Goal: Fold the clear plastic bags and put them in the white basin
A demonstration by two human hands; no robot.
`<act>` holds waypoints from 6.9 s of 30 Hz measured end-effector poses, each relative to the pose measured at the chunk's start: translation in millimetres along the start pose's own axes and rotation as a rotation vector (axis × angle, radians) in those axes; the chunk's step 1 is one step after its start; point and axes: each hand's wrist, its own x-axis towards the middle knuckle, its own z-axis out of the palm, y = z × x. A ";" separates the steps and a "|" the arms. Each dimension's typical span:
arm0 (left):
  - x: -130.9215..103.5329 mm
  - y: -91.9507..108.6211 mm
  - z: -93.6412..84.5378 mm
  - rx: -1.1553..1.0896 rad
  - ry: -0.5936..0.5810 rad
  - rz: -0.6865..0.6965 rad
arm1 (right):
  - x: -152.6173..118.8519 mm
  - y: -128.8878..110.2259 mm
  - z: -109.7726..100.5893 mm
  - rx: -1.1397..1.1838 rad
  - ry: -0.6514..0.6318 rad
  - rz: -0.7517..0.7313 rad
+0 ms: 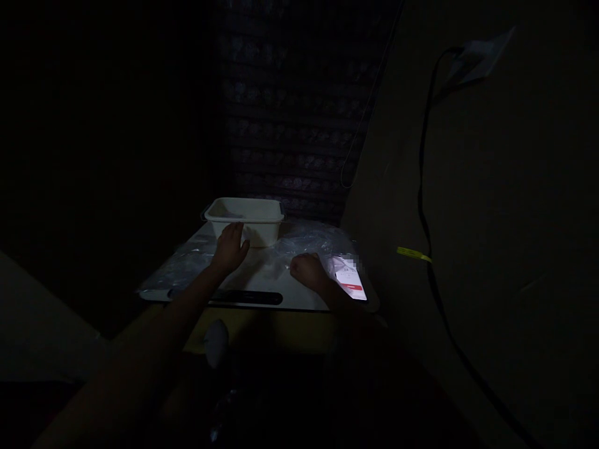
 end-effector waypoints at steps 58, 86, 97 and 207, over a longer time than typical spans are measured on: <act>-4.7 38.5 -9.0 -0.938 -0.637 -0.457 | 16.6 23.8 6.9 1.306 0.403 0.534; -4.6 7.9 -7.9 -1.162 -0.422 -0.701 | 16.5 39.5 21.8 1.139 0.388 0.428; -8.5 14.2 7.2 -0.210 -0.484 0.106 | 14.9 39.7 23.3 0.811 0.387 0.368; -8.0 32.5 -85.4 -0.632 0.088 -0.107 | -16.5 3.5 -49.4 0.747 0.624 -0.144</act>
